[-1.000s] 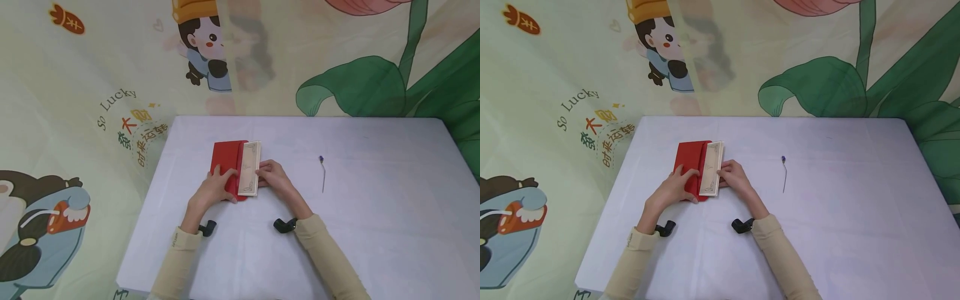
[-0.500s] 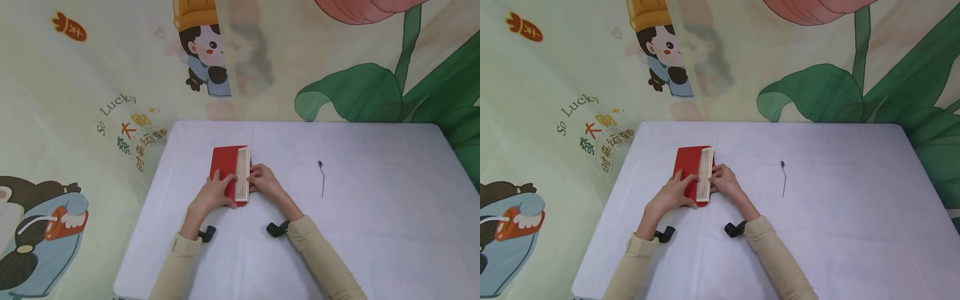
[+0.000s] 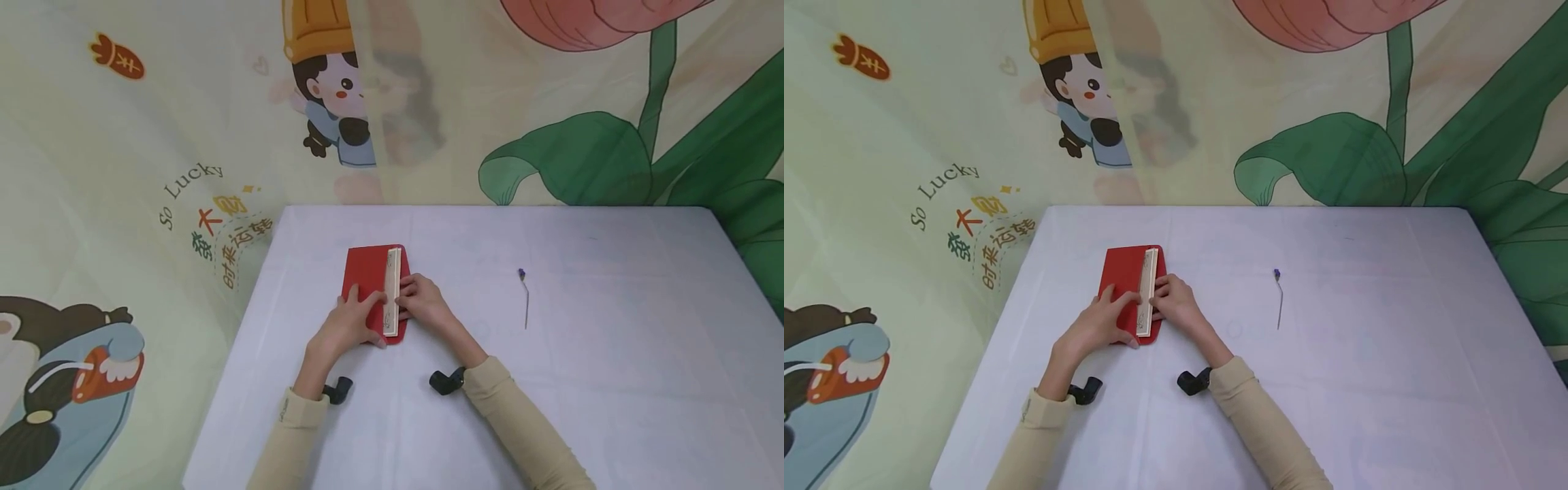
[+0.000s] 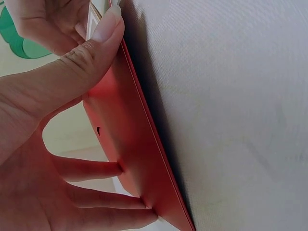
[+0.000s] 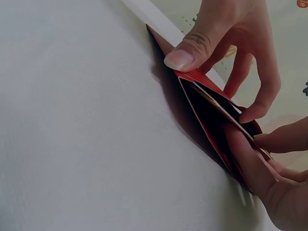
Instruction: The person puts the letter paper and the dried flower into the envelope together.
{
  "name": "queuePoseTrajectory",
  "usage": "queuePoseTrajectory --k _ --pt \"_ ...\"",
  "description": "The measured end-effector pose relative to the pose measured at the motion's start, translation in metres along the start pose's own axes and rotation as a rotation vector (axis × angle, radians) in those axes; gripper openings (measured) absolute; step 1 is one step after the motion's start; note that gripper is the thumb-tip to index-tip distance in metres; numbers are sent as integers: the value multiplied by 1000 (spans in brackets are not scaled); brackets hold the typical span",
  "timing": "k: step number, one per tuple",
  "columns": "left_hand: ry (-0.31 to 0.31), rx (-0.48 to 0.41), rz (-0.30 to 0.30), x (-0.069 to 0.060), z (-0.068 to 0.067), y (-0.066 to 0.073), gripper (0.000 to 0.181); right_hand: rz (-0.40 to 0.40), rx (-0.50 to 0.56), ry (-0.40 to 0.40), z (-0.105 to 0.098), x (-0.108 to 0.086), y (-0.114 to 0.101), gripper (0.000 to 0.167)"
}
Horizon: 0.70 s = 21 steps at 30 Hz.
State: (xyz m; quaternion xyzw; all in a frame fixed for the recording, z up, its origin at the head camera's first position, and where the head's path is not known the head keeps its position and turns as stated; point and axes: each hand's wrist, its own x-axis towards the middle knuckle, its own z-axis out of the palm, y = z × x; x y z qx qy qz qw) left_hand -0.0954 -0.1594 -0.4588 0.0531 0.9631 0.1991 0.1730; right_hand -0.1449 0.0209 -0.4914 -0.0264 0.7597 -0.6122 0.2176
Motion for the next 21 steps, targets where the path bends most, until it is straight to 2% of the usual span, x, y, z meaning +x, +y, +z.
queuePoseTrajectory --k 8,21 --pt "3 -19 -15 -2 3 0 84 -7 -71 4 5 0 2 47" --pt "4 3 -9 0 1 -2 86 -32 -26 -4 8 -2 2 47"
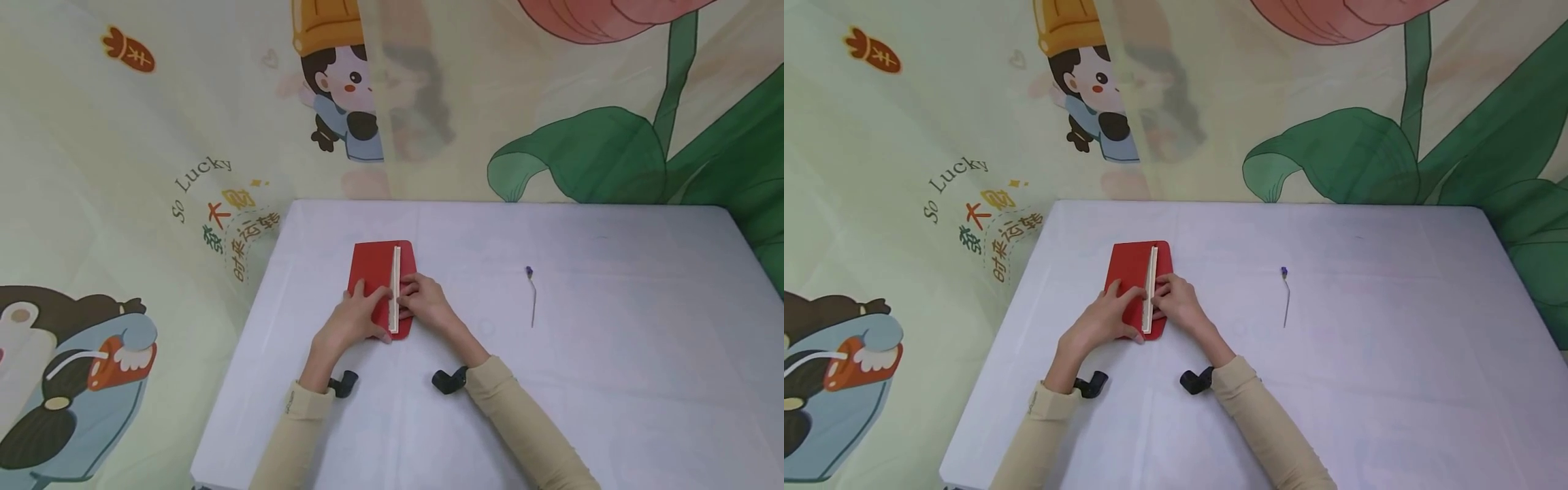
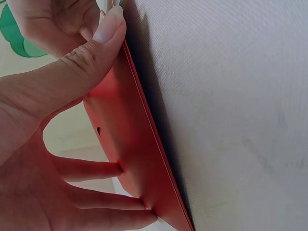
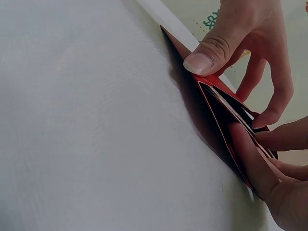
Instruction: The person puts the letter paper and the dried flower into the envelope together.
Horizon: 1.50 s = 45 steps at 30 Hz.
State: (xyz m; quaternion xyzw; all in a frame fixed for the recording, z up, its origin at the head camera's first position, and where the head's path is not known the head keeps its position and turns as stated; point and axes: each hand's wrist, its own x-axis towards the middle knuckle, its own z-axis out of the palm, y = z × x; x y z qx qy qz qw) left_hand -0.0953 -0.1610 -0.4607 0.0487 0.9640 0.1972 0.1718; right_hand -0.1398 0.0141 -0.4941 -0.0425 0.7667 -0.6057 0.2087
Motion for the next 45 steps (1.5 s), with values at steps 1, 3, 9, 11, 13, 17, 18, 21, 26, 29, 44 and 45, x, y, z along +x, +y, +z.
queuePoseTrajectory --k 1,3,9,11,13,17,18,21,26,29,44,45 --pt "1 2 -1 0 0 0 86 -7 2 -6 1 0 0 47" --pt "3 7 -1 0 -1 0 85 -15 9 -15 2 2 -1 47" --pt "1 4 7 -1 -1 0 83 -14 12 -2 5 4 0 42" --pt "4 6 8 0 0 0 83 -12 7 1 5 4 -1 42" --pt "9 6 5 -1 1 0 83 -16 -9 -5 6 5 -1 42" --pt "7 -3 6 -2 1 0 85 -20 -7 -18 9 5 -2 41" --pt "7 -5 7 -2 1 0 85 -21 -4 -22 10 5 -2 40" --pt "7 -9 13 -4 1 0 85 -26 -5 -29 12 5 -2 37" --pt "19 -14 13 -5 0 1 86 -39 -1 -30 11 7 -1 34" --pt "23 -12 13 -4 0 2 85 -44 11 -25 9 8 0 33" --pt "31 12 20 -1 1 4 83 -200 -184 124 -37 -24 6 23" --pt "34 14 21 -1 1 3 83 -211 -202 134 -41 -27 6 23"
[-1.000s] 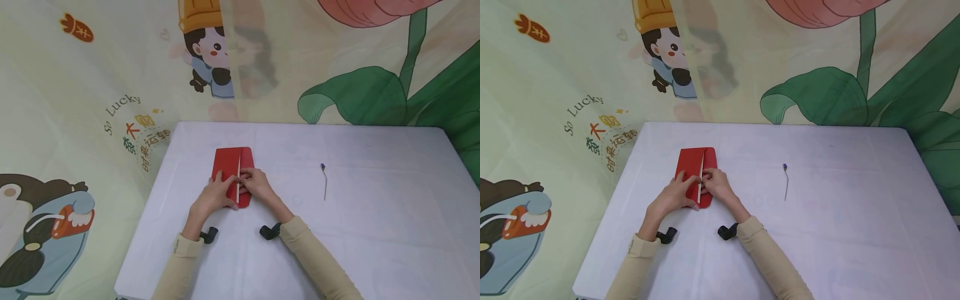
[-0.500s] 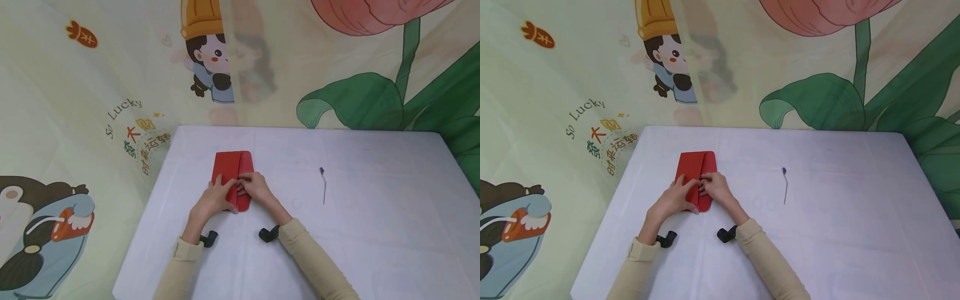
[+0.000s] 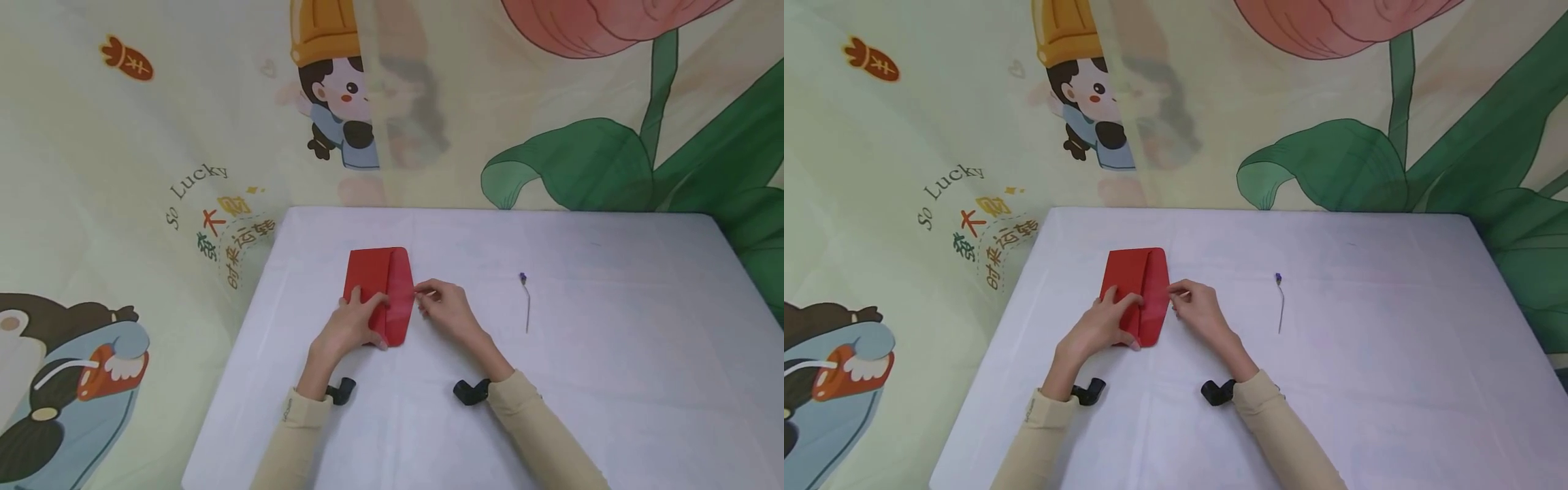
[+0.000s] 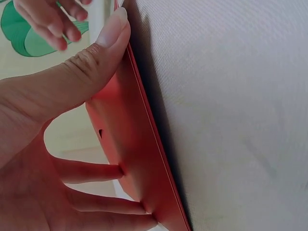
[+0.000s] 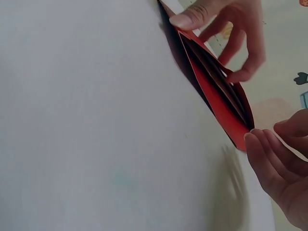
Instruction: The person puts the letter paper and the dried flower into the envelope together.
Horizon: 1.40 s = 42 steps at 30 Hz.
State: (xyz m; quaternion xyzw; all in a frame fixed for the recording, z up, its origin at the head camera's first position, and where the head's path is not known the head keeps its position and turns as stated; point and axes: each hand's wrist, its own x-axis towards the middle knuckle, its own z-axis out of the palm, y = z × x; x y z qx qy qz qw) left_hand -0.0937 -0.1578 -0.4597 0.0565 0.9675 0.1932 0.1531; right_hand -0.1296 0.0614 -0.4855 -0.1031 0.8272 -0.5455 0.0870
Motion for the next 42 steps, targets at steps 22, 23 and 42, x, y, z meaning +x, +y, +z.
queuePoseTrajectory --k 22,23,42 --pt "5 -13 1 0 2 -2 82 -32 -534 388 -63 -39 21 19" --pt "2 -13 -3 0 2 -2 82 -10 -545 401 -64 -41 23 19" --pt "18 -22 16 0 1 -1 81 268 -551 588 -103 -55 47 47"
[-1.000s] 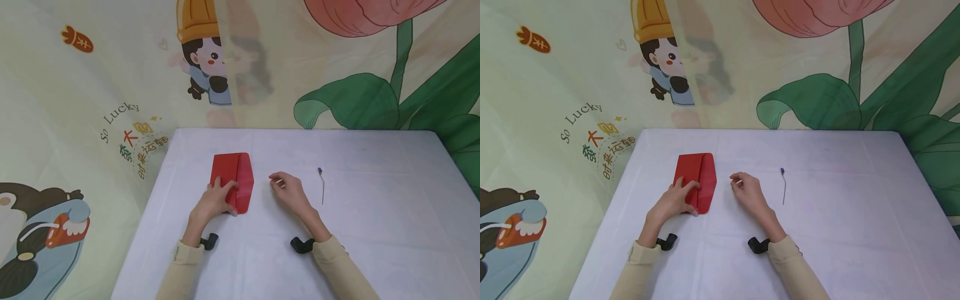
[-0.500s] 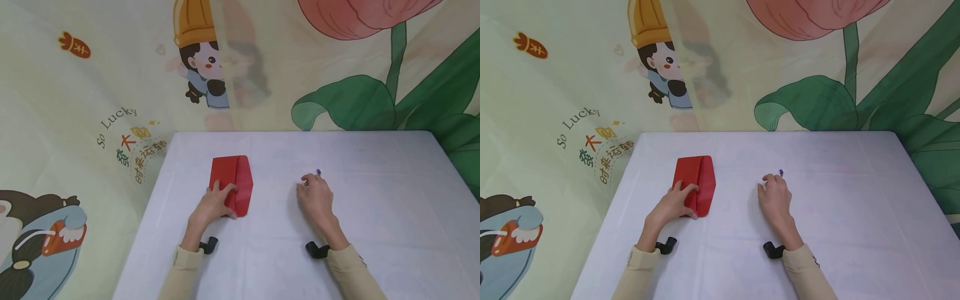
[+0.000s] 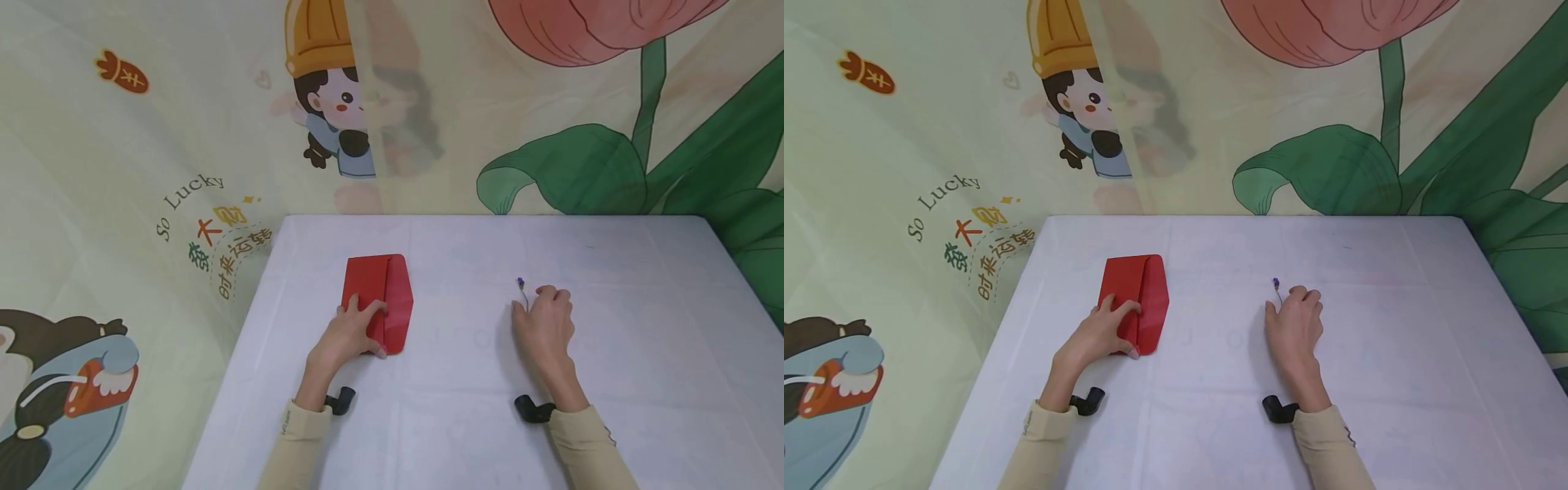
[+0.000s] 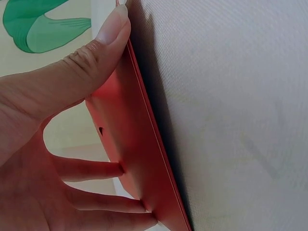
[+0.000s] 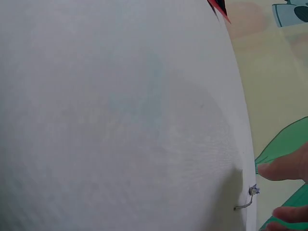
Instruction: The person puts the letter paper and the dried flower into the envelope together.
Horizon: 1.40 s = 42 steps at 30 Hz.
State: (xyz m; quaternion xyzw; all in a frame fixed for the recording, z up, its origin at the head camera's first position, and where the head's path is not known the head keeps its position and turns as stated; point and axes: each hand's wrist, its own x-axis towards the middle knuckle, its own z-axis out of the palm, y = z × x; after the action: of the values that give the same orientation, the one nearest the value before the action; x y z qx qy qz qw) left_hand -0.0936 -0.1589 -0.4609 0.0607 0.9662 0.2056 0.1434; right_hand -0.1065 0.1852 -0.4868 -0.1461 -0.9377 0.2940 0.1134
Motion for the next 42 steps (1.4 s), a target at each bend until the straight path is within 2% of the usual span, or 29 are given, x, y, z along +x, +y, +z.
queuePoseTrajectory --k 6,18,22,33,37,42 --pt "-2 1 -4 0 1 -1 81 6 -45 -70 2 1 5 53" --pt "-2 9 5 2 2 -2 82 40 -32 -141 3 6 7 31" --pt "-2 15 2 1 2 -1 81 53 -33 -135 5 6 4 27" --pt "-5 15 -3 1 1 0 81 3 -34 -104 0 4 3 25" --pt "-5 13 -9 1 1 0 82 8 -10 -153 -5 4 0 25" --pt "-6 20 -4 0 0 1 81 29 12 -227 -13 5 -1 34"
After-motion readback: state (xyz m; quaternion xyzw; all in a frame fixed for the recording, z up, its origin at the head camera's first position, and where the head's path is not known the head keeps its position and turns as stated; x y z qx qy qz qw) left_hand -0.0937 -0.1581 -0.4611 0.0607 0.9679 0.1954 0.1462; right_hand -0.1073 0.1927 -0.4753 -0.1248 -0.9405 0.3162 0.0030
